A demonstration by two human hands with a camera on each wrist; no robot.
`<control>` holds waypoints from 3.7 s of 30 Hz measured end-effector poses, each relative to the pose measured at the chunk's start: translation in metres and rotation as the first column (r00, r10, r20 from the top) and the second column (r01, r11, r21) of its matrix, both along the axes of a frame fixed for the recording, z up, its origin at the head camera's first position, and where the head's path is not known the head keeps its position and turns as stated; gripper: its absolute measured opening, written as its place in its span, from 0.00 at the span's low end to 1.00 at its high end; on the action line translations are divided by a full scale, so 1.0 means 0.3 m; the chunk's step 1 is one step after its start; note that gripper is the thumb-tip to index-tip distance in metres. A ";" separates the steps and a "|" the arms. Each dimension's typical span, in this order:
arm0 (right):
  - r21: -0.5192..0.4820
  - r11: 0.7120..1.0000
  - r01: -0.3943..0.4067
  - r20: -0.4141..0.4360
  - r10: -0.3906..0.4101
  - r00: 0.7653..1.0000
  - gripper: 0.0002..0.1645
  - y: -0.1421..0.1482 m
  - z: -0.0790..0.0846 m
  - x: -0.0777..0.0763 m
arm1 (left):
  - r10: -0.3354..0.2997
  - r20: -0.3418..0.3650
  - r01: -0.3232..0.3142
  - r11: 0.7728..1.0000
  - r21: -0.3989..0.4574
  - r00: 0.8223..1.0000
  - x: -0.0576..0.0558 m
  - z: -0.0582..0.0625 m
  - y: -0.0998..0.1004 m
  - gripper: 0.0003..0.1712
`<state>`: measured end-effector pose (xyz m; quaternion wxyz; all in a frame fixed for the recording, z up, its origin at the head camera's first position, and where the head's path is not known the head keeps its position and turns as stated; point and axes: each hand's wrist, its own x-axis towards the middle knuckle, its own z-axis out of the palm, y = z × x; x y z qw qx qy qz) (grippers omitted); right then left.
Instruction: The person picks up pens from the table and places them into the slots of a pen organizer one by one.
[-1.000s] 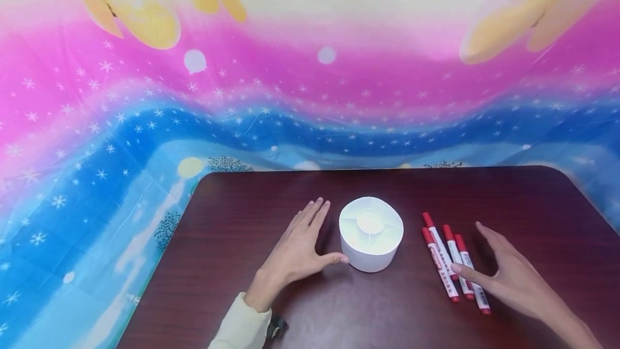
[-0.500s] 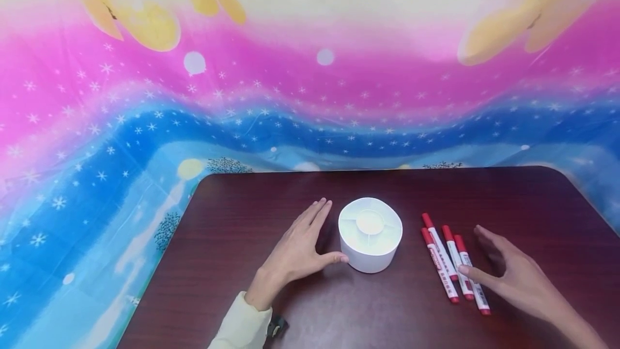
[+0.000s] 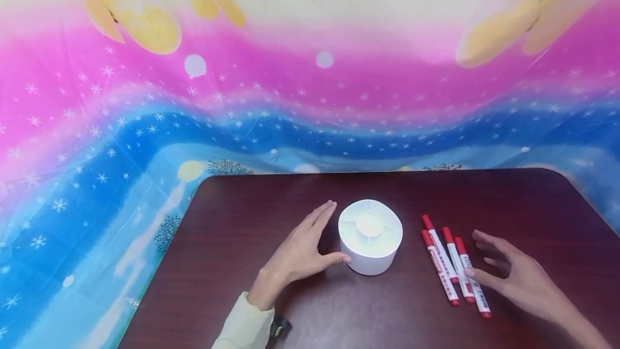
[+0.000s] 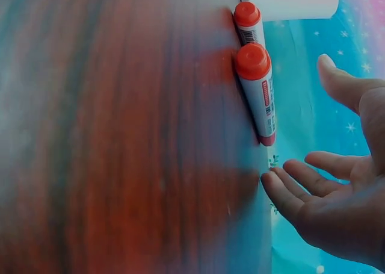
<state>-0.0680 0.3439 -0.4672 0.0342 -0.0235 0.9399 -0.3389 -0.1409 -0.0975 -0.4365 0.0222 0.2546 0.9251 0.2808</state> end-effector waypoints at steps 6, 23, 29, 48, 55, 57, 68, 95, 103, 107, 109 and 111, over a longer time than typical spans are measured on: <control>-0.018 1.000 0.003 -0.015 -0.003 1.000 0.50 0.007 -0.014 -0.008 | -0.034 0.038 0.032 0.998 0.050 0.999 -0.011 -0.005 0.008 0.67; 0.031 1.000 0.003 0.107 -0.007 0.994 0.47 0.002 0.007 -0.040 | -0.103 0.087 0.080 0.969 0.234 0.991 -0.035 -0.037 0.042 0.66; 0.024 0.999 0.023 0.110 -0.026 0.994 0.47 0.000 0.004 -0.056 | -0.106 0.080 0.080 0.959 0.272 0.991 -0.041 -0.047 0.052 0.65; -0.204 0.971 0.124 0.324 -0.052 0.944 0.41 -0.001 0.011 -0.089 | -0.095 0.095 0.065 0.958 0.281 0.991 -0.042 -0.055 0.053 0.64; -0.242 0.964 0.110 0.340 -0.022 0.940 0.39 0.006 0.024 -0.089 | -0.099 0.096 0.068 0.955 0.290 0.990 -0.045 -0.057 0.054 0.64; -0.259 0.960 0.102 0.328 -0.012 0.944 0.38 0.009 0.031 -0.086 | -0.101 0.093 0.069 0.954 0.293 0.991 -0.044 -0.058 0.054 0.64; -0.276 0.957 0.085 0.271 -0.008 0.962 0.39 0.011 0.070 -0.083 | -0.089 0.105 0.054 0.953 0.299 0.991 -0.040 -0.045 0.045 0.65; -0.390 0.918 0.068 0.172 0.000 0.985 0.40 -0.072 0.126 -0.103 | -0.098 0.061 0.073 0.943 0.325 0.993 -0.030 -0.032 0.050 0.62; -0.483 0.875 0.027 0.136 0.044 0.990 0.38 -0.107 0.126 -0.120 | -0.101 0.076 0.068 0.933 0.353 0.992 -0.028 -0.030 0.054 0.59; -0.491 0.871 0.018 0.130 0.053 0.990 0.39 -0.124 0.135 -0.132 | -0.110 0.110 0.059 0.919 0.389 0.988 -0.027 -0.034 0.055 0.58; -0.484 0.875 0.013 0.125 0.055 0.991 0.39 -0.133 0.143 -0.138 | -0.114 0.125 0.055 0.913 0.405 0.986 -0.028 -0.036 0.056 0.57; -0.482 0.876 0.012 0.124 0.055 0.991 0.39 -0.142 0.151 -0.142 | -0.119 0.133 0.054 0.908 0.414 0.984 -0.028 -0.037 0.058 0.57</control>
